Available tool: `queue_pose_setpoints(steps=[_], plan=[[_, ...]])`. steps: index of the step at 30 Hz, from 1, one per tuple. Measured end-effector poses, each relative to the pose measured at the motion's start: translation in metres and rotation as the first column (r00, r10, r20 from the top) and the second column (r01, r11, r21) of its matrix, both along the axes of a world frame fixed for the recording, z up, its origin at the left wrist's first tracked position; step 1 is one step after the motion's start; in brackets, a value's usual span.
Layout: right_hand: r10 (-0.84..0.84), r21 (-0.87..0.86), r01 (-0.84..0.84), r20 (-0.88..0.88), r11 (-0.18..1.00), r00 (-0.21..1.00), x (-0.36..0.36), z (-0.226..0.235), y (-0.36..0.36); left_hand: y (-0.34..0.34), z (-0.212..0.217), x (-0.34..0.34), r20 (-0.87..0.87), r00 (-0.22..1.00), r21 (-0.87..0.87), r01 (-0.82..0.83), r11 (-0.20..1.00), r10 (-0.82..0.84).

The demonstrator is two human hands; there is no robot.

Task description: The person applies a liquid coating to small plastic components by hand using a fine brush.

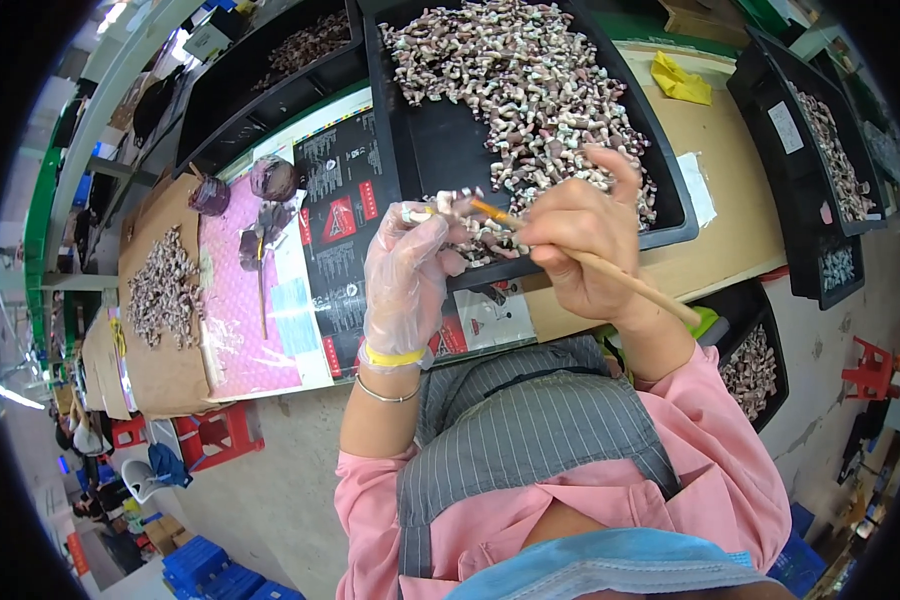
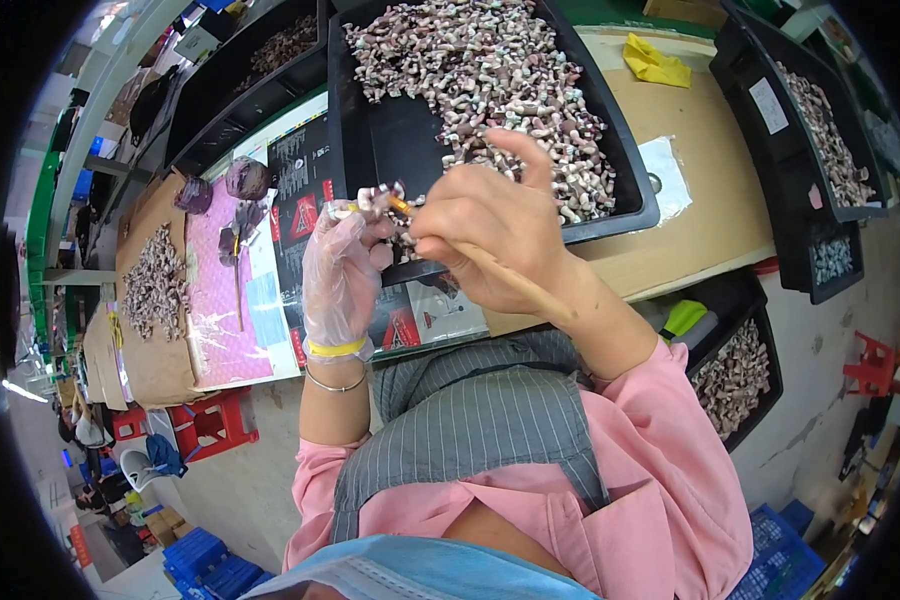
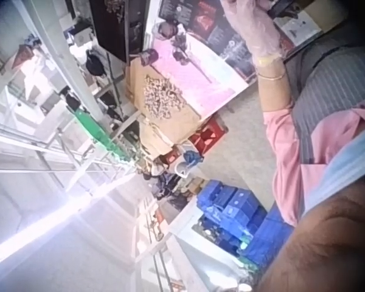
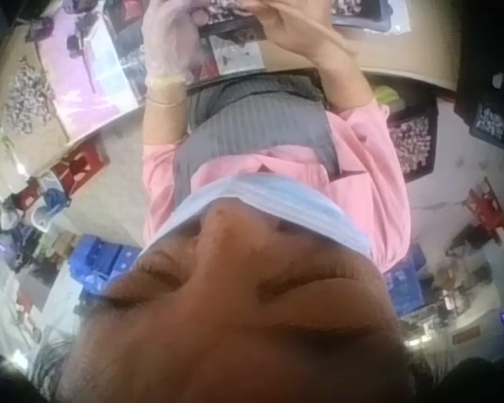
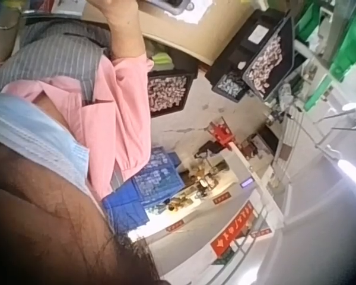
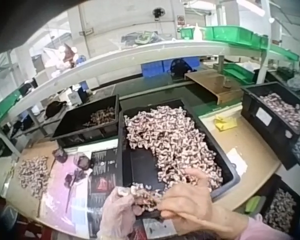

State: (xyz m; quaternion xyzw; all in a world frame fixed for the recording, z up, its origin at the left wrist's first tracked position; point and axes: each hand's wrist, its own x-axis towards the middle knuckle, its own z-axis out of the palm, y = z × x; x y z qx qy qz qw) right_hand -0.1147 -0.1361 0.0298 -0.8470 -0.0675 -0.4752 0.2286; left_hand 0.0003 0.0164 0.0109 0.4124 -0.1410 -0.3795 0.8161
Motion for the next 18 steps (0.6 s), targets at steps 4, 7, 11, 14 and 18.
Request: queue_pose_setpoints(steps=[4, 7, 11, 14, 18], plan=[[-0.016, -0.016, 0.016, 0.054, 1.000, 0.998, -0.006, 0.003, 0.004, 0.003, 0.001, 0.001, -0.126, 0.990, -0.051, 0.050, 0.997, -0.056], [0.025, -0.044, -0.023, 0.044, 0.999, 0.999, 0.001, 0.002, 0.008, 0.003, 0.001, 0.003, -0.160, 0.984, -0.050, 0.073, 0.996, -0.080], [-0.102, -0.006, 0.104, 0.102, 0.995, 0.989, -0.004, 0.003, -0.002, 0.007, -0.004, 0.006, -0.219, 0.967, -0.094, 0.108, 0.990, -0.126], [-0.027, 0.138, 0.011, 0.115, 0.990, 0.993, -0.009, 0.006, -0.005, 0.003, -0.001, 0.002, -0.134, 0.983, -0.072, 0.117, 0.991, -0.126], [-0.023, 0.216, 0.004, 0.089, 0.976, 0.996, -0.004, 0.003, -0.014, 0.005, -0.003, 0.002, -0.108, 0.984, -0.079, 0.133, 0.988, -0.141]])
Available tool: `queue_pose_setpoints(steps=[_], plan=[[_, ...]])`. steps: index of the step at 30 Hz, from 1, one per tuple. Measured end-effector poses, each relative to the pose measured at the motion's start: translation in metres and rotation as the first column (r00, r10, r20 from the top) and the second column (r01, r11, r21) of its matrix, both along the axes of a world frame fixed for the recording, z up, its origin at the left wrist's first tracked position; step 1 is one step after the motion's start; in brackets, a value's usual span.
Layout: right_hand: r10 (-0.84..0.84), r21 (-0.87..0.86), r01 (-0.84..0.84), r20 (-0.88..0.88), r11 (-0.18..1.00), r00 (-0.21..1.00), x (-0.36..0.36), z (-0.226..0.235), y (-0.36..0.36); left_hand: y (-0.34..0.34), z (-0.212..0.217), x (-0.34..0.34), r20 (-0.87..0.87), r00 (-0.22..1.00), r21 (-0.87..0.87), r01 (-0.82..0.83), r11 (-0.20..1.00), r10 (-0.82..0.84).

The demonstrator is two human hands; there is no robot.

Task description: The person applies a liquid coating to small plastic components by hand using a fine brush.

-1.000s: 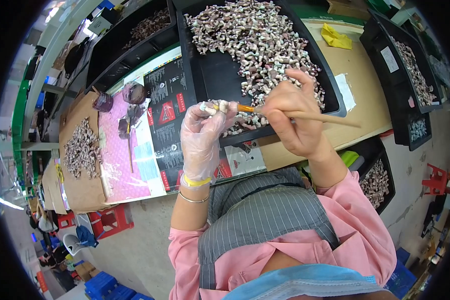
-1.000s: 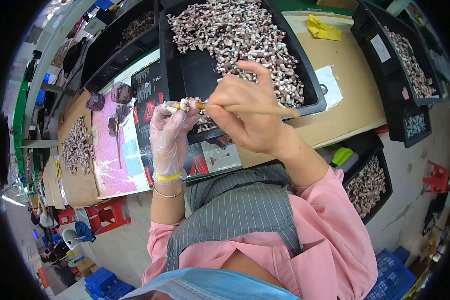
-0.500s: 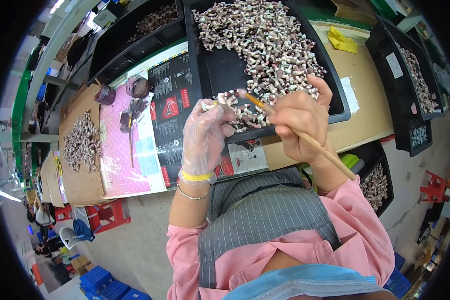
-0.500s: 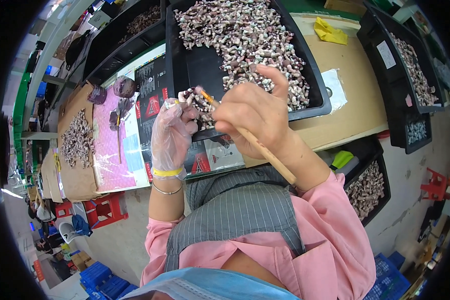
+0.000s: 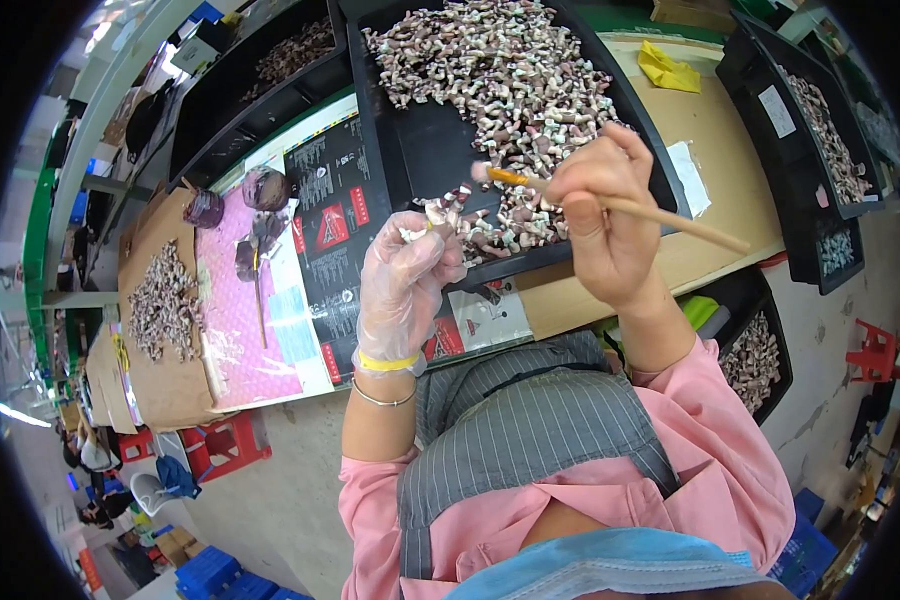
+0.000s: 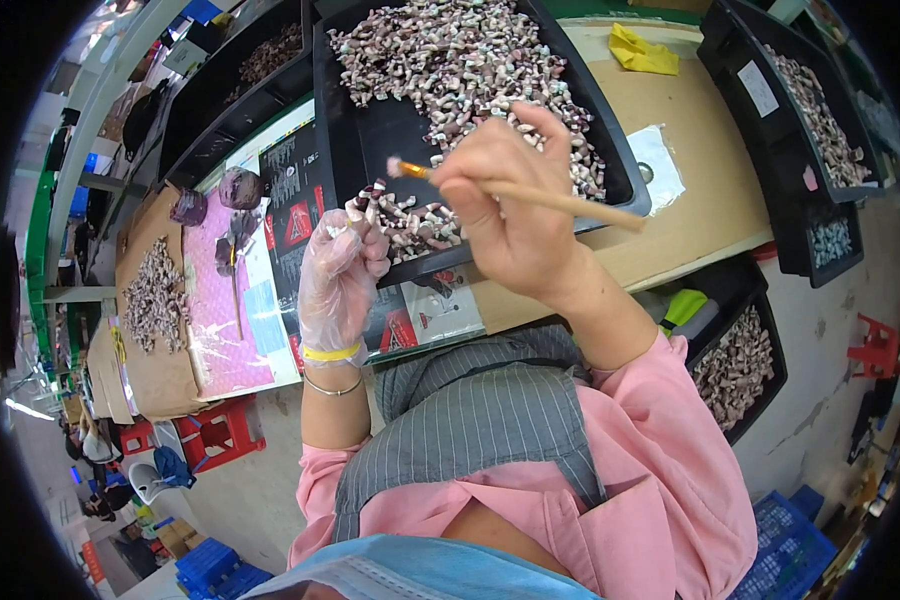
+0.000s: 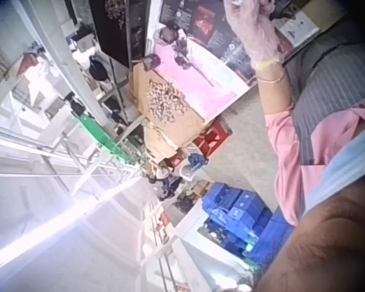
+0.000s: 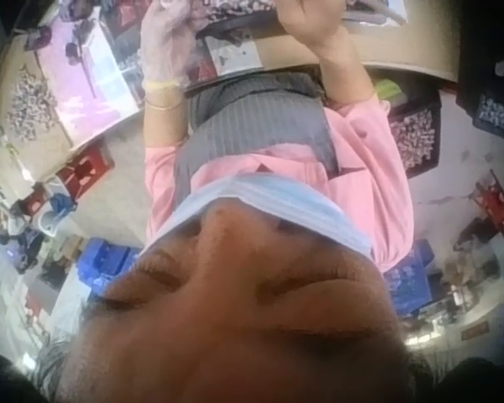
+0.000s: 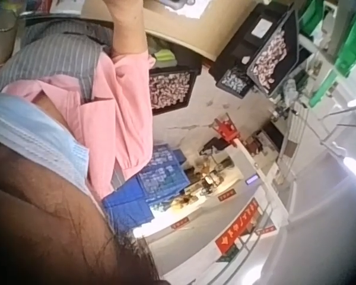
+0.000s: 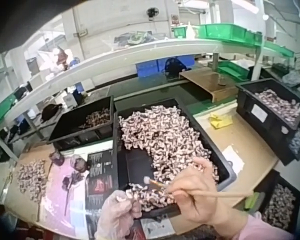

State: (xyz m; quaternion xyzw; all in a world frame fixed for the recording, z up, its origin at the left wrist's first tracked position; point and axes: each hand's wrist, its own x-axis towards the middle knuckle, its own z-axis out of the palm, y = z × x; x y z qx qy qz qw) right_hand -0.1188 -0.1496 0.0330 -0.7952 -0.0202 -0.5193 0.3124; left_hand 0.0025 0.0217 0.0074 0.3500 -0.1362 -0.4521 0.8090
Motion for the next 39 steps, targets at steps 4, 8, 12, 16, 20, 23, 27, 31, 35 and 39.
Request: queue_pose_setpoints(steps=[4, 8, 12, 16, 20, 23, 27, 31, 35, 39], plan=[[0.057, 0.048, -0.058, 0.021, 0.997, 0.998, -0.002, 0.001, 0.000, -0.002, 0.001, 0.000, 0.003, 1.000, 0.019, 0.012, 1.000, -0.012], [0.018, 0.035, -0.017, -0.026, 0.999, 0.999, -0.003, -0.001, -0.005, -0.003, 0.002, -0.003, 0.016, 1.000, 0.017, -0.002, 1.000, 0.002], [0.069, 0.128, -0.071, 0.019, 0.989, 0.997, -0.003, 0.002, -0.004, -0.004, 0.002, -0.002, 0.038, 0.999, 0.033, 0.001, 0.999, -0.002], [0.072, 0.145, -0.065, -0.044, 0.987, 0.996, 0.000, -0.005, -0.008, -0.003, 0.002, -0.003, 0.038, 0.999, 0.025, -0.025, 0.999, 0.024], [0.094, 0.216, -0.092, -0.001, 0.972, 0.996, -0.004, -0.003, -0.007, -0.004, 0.002, -0.003, 0.040, 0.999, 0.027, -0.008, 1.000, 0.006], [0.174, 0.261, -0.184, 0.059, 0.948, 0.983, 0.000, -0.006, -0.005, -0.004, 0.002, -0.004, 0.065, 0.998, 0.034, -0.014, 0.999, 0.012], [-0.093, -0.022, 0.092, -0.071, 0.996, 0.993, -0.002, -0.009, -0.013, -0.005, -0.002, -0.010, 0.818, 0.552, 0.085, -0.391, 0.916, 0.160], [0.113, 0.209, -0.118, 0.034, 0.971, 0.993, -0.015, -0.009, -0.013, 0.003, -0.002, 0.007, 0.952, -0.303, -0.186, -0.470, 0.863, 0.040], [0.247, 0.127, -0.238, -0.066, 0.963, 0.967, -0.010, -0.009, 0.000, 0.004, 0.001, 0.006, 0.907, -0.421, -0.219, -0.395, 0.892, 0.036], [0.200, -0.031, -0.207, -0.147, 0.978, 0.969, -0.008, -0.009, 0.003, 0.000, 0.001, 0.004, 0.865, -0.501, -0.225, -0.329, 0.917, 0.033]])
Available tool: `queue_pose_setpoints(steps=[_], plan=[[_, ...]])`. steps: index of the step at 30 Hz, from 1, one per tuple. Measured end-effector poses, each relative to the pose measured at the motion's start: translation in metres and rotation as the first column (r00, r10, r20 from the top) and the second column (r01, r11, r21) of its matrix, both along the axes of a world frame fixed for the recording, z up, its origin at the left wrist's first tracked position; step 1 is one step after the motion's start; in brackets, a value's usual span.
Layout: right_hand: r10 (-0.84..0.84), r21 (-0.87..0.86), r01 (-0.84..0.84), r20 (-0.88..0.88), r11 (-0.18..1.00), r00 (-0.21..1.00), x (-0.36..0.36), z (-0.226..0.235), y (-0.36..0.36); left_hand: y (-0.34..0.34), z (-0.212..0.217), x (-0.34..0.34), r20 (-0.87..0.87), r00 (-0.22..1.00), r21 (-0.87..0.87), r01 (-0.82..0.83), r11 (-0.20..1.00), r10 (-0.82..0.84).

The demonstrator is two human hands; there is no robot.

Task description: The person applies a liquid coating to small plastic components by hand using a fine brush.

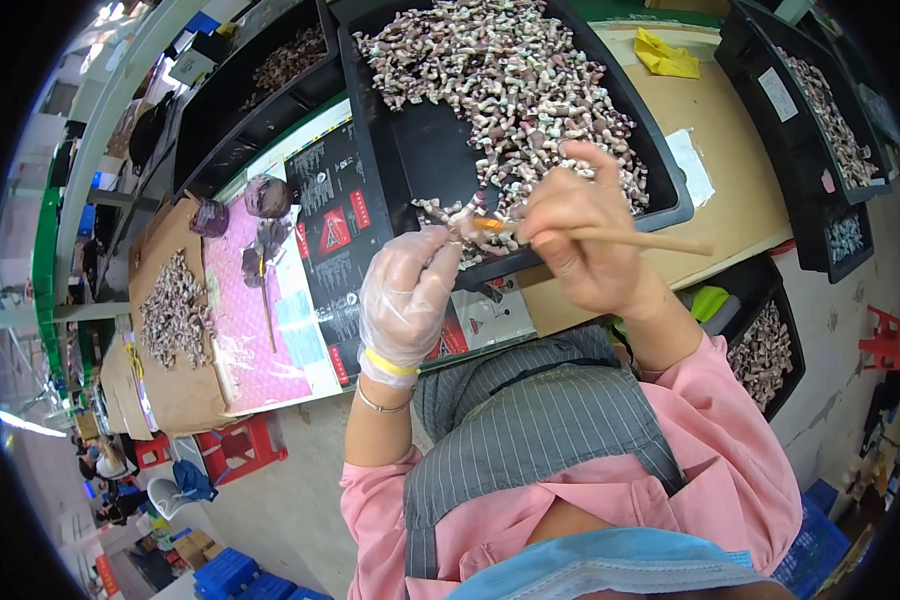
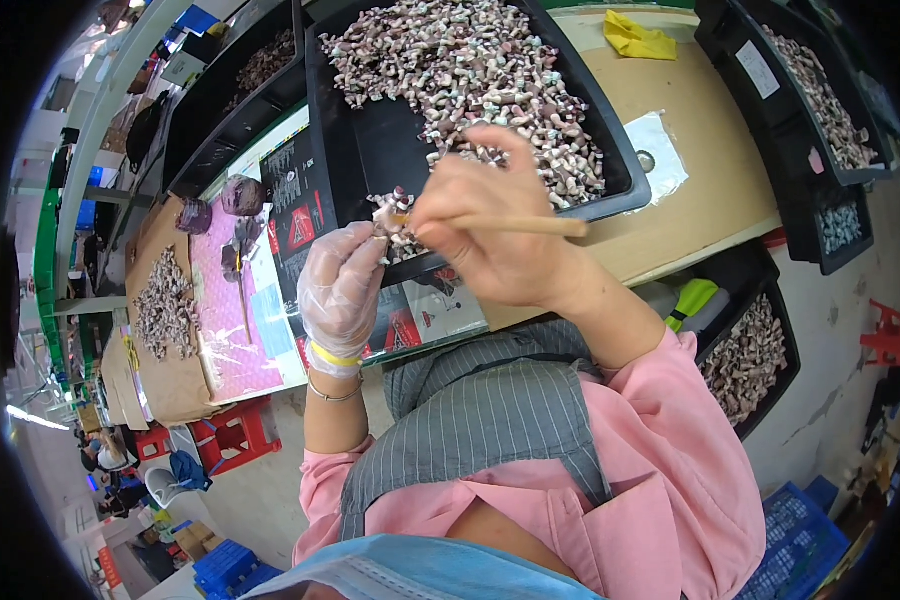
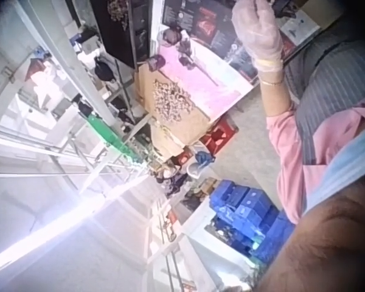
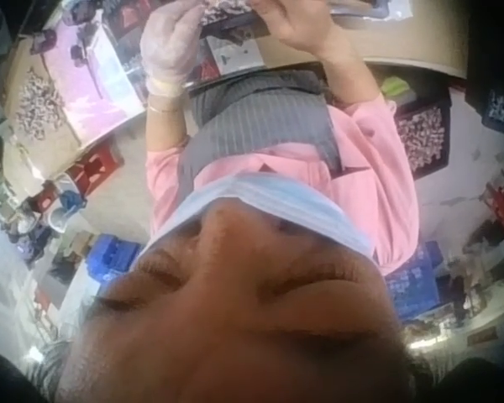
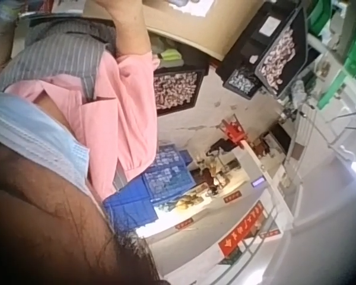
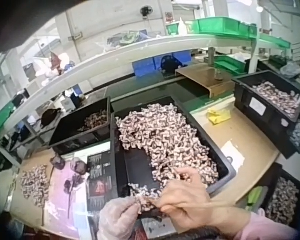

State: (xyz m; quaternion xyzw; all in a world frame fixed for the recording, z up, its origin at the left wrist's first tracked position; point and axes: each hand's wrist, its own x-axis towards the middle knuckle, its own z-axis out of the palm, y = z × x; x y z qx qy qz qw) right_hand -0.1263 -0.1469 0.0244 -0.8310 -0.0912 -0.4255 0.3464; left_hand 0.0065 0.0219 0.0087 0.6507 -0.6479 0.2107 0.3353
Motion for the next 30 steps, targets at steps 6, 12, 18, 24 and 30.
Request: queue_pose_setpoints(steps=[6, 12, 18, 24, 30], plan=[[0.035, 0.142, -0.041, 0.045, 0.989, 0.998, -0.003, 0.002, -0.005, 0.004, -0.003, 0.002, 0.003, 1.000, 0.002, 0.002, 1.000, -0.002], [-0.075, 0.133, 0.074, 0.007, 0.988, 0.997, -0.006, 0.002, -0.013, 0.005, -0.003, 0.003, -0.031, 0.999, -0.015, 0.019, 1.000, -0.019], [-0.137, -0.034, 0.138, 0.018, 0.990, 0.990, 0.000, -0.002, -0.012, 0.004, -0.005, 0.002, -0.014, 1.000, 0.013, 0.017, 1.000, -0.017], [-0.018, 0.048, 0.017, 0.032, 0.999, 0.999, 0.002, 0.003, -0.002, 0.001, -0.003, 0.001, 0.009, 0.997, 0.056, 0.080, 0.995, -0.081], [-0.177, 0.033, 0.177, 0.006, 0.984, 0.984, -0.003, 0.001, -0.011, 0.004, -0.005, 0.001, 0.001, 0.998, 0.074, 0.060, 0.995, -0.060]])
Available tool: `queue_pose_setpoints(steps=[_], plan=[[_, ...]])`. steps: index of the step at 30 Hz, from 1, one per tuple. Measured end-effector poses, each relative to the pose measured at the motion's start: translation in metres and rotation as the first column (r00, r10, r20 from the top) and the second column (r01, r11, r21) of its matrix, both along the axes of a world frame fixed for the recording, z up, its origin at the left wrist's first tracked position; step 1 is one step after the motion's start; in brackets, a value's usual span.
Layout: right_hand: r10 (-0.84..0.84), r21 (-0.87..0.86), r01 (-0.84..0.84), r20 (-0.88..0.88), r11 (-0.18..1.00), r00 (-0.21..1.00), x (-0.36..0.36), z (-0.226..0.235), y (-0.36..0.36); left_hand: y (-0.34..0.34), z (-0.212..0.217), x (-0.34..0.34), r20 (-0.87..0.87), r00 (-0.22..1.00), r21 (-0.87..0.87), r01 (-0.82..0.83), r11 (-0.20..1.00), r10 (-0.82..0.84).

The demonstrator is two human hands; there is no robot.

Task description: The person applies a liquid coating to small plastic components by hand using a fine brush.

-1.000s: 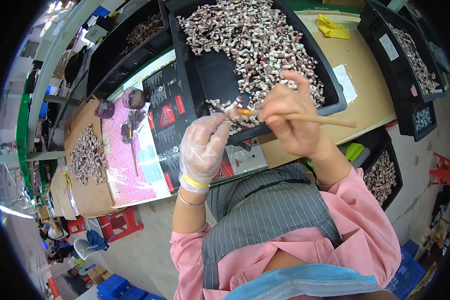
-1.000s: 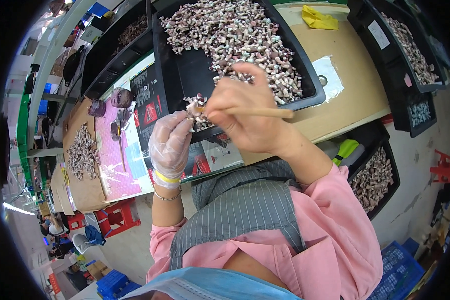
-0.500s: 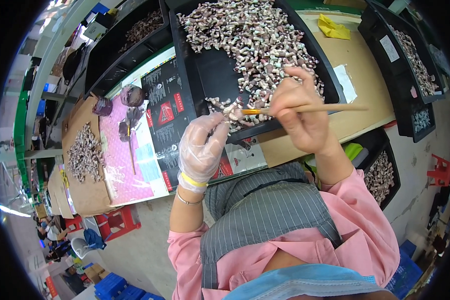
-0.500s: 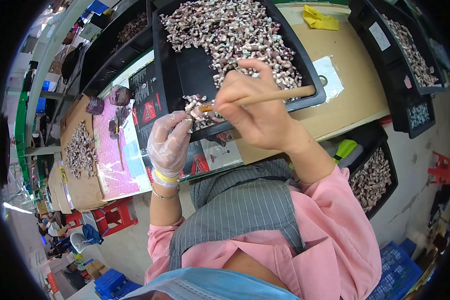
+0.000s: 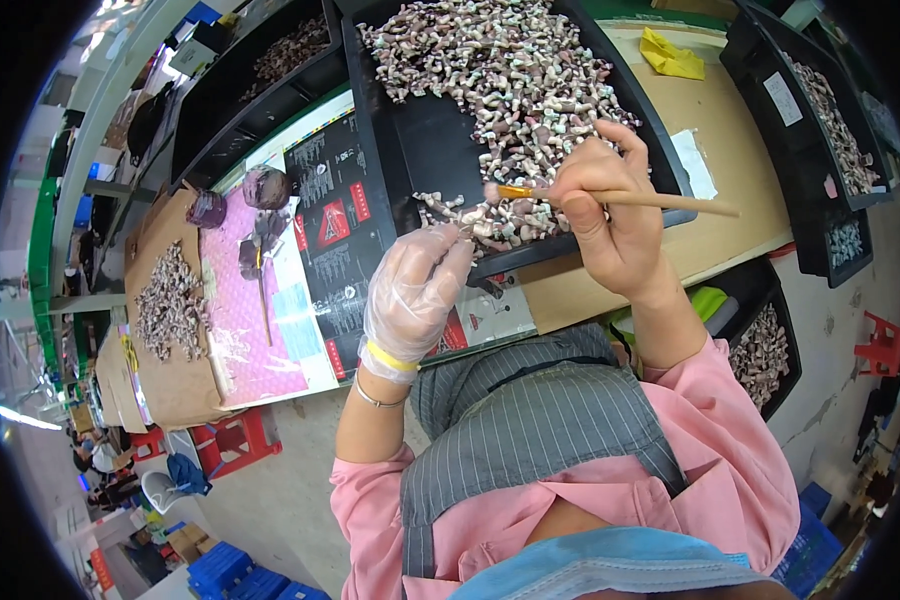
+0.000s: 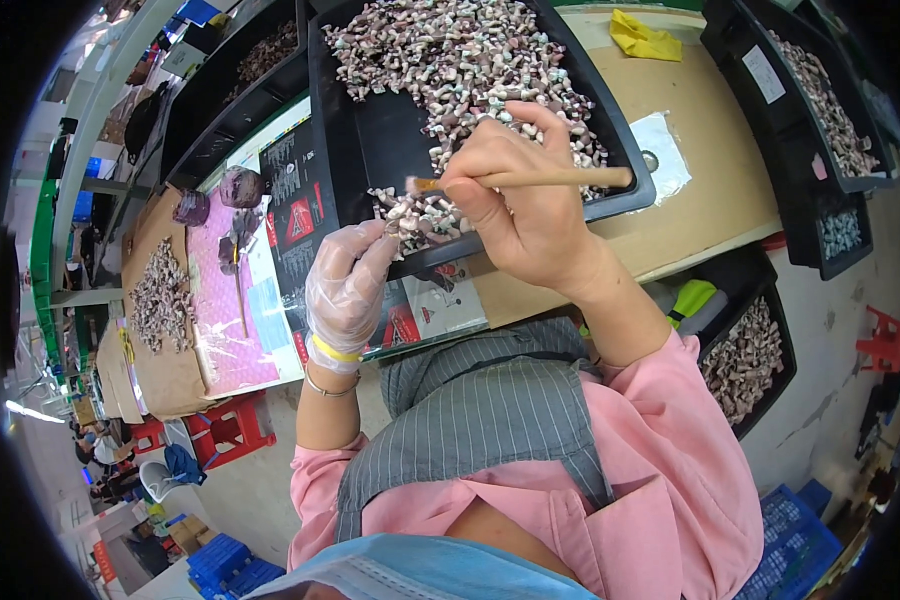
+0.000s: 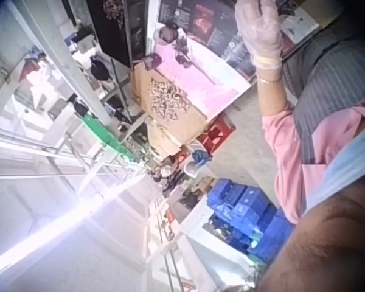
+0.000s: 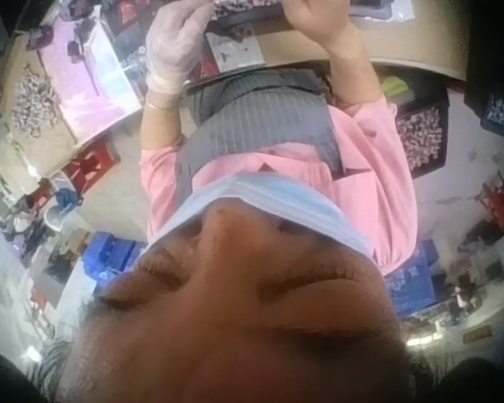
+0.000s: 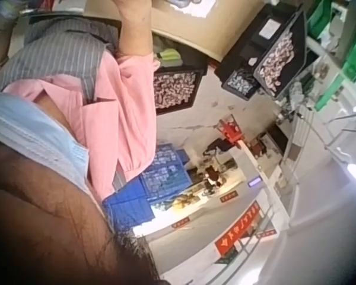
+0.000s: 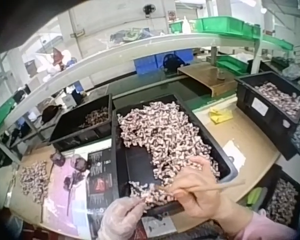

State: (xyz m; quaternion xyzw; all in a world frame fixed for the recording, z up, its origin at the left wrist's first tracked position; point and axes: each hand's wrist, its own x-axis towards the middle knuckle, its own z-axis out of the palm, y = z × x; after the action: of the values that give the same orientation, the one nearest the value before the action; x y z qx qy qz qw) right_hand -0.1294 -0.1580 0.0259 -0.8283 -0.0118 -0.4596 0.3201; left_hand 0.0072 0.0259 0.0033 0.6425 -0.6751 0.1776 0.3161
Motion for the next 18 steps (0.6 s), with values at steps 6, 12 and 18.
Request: queue_pose_setpoints(steps=[6, 12, 18], plan=[[0.092, -0.008, -0.092, -0.022, 0.996, 0.996, 0.007, -0.005, 0.002, -0.001, -0.002, -0.001, -0.056, 0.998, -0.043, -0.039, 0.998, 0.037], [0.107, 0.021, -0.108, 0.027, 0.994, 0.994, 0.006, 0.003, 0.005, 0.001, -0.001, -0.001, -0.034, 0.999, -0.052, -0.042, 0.998, 0.040], [-0.081, -0.167, 0.079, -0.005, 0.983, 0.997, 0.005, 0.001, -0.001, 0.002, -0.001, 0.002, -0.025, 0.999, -0.023, -0.047, 0.999, 0.047]])
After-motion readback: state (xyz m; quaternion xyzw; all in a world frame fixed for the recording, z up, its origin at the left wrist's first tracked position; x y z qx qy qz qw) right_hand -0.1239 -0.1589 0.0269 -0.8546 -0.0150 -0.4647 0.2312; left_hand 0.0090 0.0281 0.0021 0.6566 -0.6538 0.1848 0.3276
